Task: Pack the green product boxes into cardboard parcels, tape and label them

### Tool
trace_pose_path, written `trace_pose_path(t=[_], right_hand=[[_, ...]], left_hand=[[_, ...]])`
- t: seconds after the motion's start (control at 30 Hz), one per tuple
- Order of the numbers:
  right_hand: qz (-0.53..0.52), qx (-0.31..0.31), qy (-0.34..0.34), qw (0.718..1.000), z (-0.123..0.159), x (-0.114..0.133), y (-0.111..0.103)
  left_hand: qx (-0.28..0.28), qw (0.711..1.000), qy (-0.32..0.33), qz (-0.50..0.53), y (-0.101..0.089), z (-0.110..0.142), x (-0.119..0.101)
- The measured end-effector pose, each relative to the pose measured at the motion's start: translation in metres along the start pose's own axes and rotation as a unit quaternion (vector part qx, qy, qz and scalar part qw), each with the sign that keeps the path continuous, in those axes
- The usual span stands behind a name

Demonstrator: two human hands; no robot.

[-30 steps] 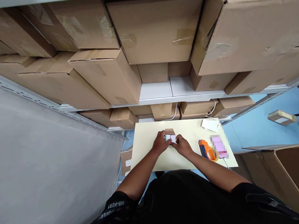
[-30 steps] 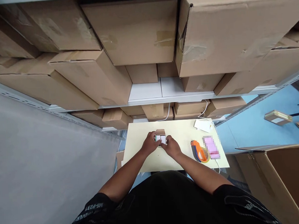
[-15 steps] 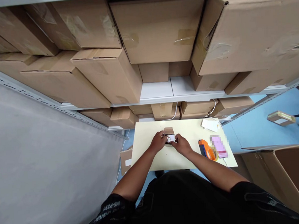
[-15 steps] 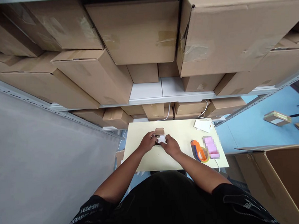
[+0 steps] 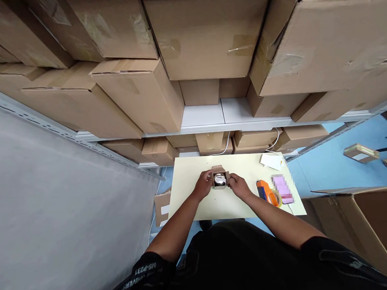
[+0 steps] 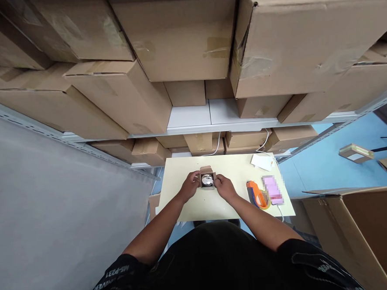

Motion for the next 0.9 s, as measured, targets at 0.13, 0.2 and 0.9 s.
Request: trace_pose_path(t=[0.13,0.2,0.9], right_hand=[[-0.146,0.028,0.088,0.985,-0.006,-0.024,0.005],[-0.136,0.013,0.096,0.986,-0.007,-0.029,0.006],[0.396,-0.028,-0.108,0.911,0.006,0.052,0.0]], left_hand=[[-0.004,0.996,0.06,-0.066,0.003,0.003,-0.005],[-0.002,0.99,0.091,-0.112,0.006,0.006,-0.011],[0.083,0.968,0.143,-0.189,0.012,0.016,-0.013]])
Point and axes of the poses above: each hand's wrist, its own z-axis away from the middle knuckle, its own y-axis out of the palm, x = y × z, the point moved 4 cm from there along -z, towards the middle knuckle, and after that the axes turned 15 degrees about z, right-handed, at the moved point
